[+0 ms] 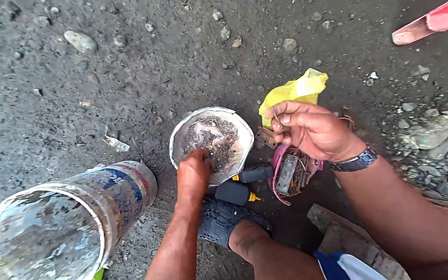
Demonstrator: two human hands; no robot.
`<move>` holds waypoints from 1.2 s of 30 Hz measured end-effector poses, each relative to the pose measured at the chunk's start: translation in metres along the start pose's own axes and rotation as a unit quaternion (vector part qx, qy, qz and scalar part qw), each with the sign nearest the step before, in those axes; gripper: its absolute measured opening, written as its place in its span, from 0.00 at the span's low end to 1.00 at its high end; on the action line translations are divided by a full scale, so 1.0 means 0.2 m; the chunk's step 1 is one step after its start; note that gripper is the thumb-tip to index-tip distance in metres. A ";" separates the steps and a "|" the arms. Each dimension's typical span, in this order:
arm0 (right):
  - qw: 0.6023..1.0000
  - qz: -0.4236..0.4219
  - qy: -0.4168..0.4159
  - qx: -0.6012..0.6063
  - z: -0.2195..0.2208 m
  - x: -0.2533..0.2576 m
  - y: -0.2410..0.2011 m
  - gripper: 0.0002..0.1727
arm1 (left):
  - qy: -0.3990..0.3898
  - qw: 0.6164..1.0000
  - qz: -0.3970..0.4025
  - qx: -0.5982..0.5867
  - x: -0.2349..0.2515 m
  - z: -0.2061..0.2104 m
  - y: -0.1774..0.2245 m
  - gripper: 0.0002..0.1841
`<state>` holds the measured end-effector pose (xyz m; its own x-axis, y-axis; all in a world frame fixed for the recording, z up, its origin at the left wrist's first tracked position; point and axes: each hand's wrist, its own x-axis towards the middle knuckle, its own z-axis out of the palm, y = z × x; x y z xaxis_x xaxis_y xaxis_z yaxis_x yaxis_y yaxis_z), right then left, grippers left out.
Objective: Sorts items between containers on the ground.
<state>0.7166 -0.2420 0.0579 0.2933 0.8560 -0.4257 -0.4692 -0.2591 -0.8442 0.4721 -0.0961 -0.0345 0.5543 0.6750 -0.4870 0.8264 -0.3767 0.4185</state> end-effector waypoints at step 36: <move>0.629 -0.102 -0.212 -0.741 0.31 0.36 0.48 0.10 | -0.064 0.631 0.084 -0.768 -0.30 -0.17 -0.19 0.10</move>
<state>0.6407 -0.1767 -0.0346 -0.1748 0.9001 -0.3991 0.9263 0.0129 -0.3766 0.4048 -0.1013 0.0050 0.7067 0.6129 -0.3534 -0.2620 0.6907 0.6741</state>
